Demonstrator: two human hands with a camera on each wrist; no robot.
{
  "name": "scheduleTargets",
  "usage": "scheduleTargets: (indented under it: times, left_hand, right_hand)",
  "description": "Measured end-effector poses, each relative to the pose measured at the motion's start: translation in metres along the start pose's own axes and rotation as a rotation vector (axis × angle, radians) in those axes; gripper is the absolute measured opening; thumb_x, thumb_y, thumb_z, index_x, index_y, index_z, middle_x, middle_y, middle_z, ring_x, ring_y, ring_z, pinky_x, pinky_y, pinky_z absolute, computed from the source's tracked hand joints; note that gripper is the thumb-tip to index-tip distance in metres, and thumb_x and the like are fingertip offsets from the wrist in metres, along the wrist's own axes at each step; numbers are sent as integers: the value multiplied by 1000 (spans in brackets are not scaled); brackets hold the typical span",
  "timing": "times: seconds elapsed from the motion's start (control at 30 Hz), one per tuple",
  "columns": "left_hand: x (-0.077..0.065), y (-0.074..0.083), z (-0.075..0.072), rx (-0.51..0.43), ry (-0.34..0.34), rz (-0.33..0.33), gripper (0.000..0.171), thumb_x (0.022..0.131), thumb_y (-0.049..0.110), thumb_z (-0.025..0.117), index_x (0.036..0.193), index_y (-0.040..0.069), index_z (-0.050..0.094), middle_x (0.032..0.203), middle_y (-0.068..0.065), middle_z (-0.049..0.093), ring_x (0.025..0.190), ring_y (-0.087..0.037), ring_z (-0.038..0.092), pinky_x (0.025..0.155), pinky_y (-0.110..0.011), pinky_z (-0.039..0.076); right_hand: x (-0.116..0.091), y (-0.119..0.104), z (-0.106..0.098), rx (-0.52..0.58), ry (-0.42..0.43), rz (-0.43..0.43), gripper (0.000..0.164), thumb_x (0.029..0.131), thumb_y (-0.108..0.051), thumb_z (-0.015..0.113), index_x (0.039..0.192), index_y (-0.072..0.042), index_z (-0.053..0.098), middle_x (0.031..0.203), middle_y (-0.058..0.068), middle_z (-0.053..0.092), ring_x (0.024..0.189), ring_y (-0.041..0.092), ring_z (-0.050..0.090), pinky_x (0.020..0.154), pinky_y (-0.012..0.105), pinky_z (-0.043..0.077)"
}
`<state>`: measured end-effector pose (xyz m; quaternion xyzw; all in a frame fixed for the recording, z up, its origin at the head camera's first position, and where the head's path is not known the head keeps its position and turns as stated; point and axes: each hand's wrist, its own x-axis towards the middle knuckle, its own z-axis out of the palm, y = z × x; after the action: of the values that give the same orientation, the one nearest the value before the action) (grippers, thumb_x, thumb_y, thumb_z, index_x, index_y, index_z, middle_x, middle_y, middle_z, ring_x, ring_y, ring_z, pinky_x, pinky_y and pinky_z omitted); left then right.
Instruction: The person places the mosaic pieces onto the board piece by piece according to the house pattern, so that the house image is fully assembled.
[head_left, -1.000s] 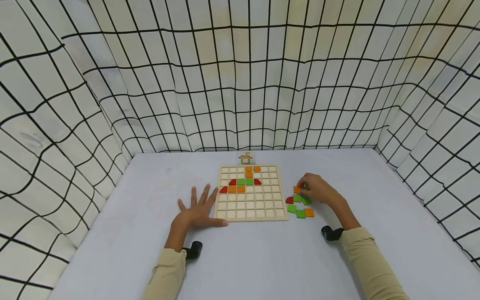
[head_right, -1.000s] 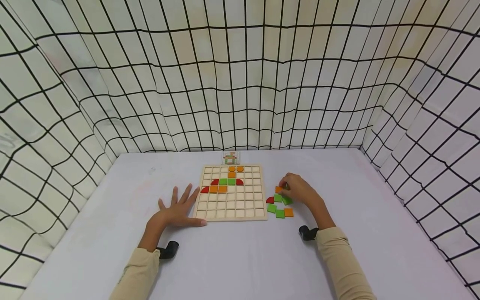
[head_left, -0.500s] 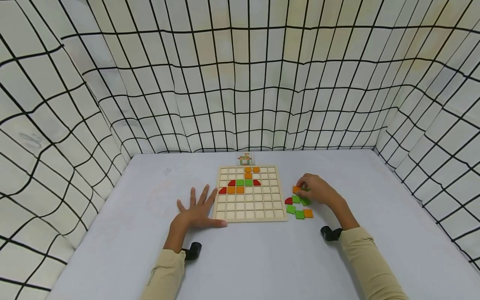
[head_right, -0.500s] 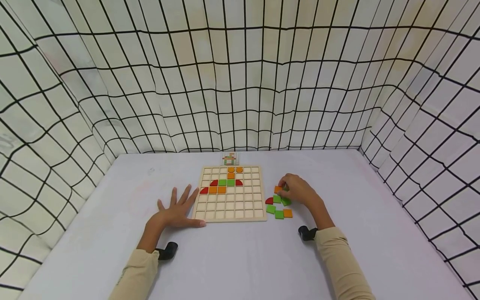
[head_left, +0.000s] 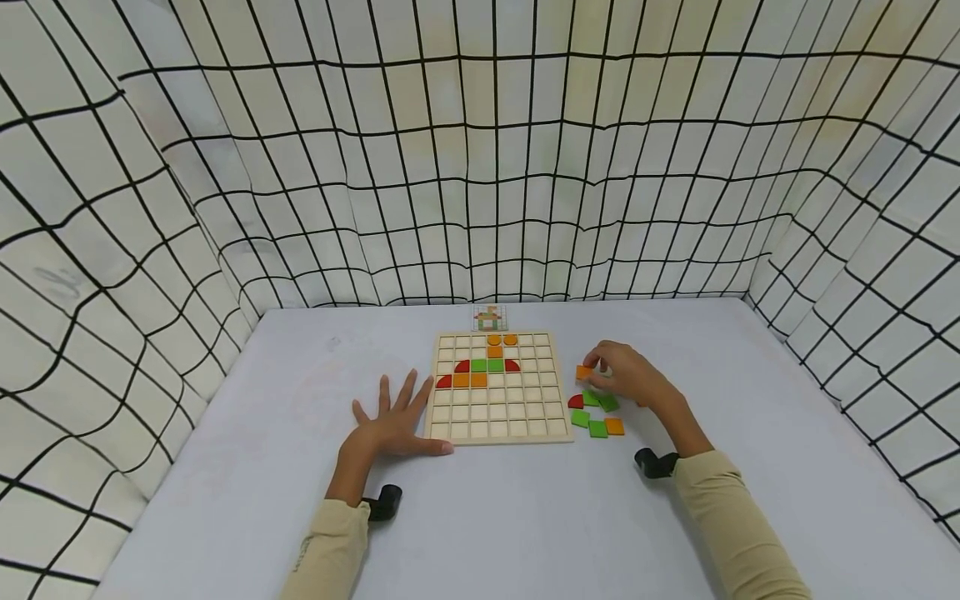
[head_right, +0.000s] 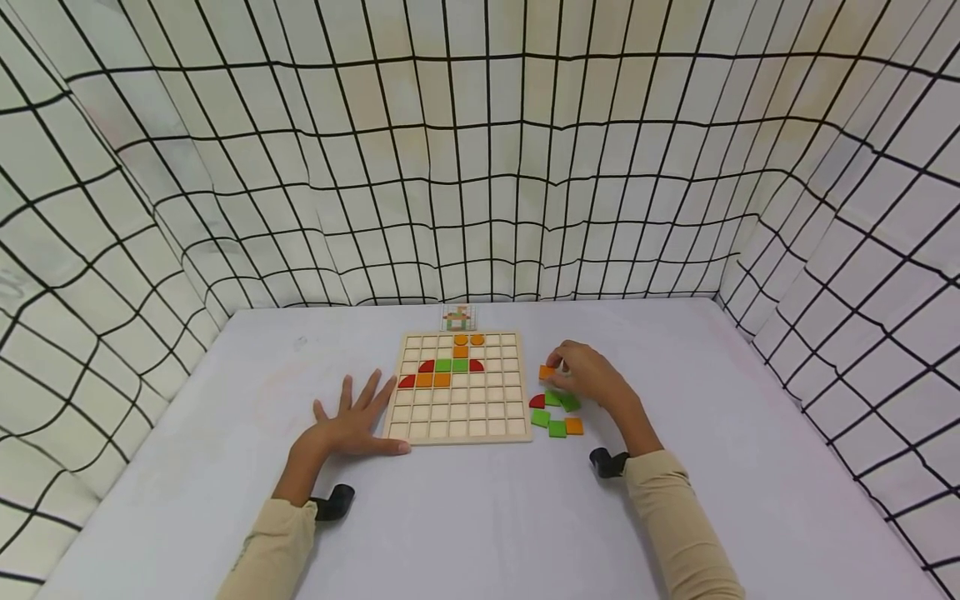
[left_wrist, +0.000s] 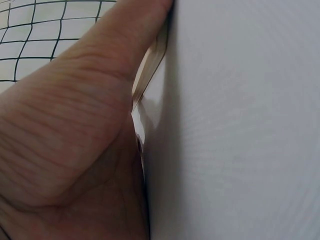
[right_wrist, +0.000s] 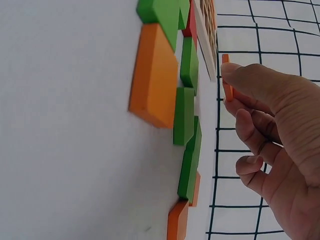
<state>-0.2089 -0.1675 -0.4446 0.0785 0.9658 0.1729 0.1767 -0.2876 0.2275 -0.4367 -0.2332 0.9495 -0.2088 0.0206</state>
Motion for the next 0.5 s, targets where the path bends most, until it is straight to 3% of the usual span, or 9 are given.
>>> scheduleTargets:
  times: [0.5]
  left_hand:
    - [5, -5, 4, -4, 10, 13, 121, 69, 75, 69, 159, 23, 7, 165, -11, -12, 145, -48, -25, 98, -82, -14]
  right_hand:
    - [20, -28, 8, 12, -20, -25, 25, 89, -25, 73, 107, -8, 69, 100, 3, 65, 89, 17, 56, 76, 29, 52]
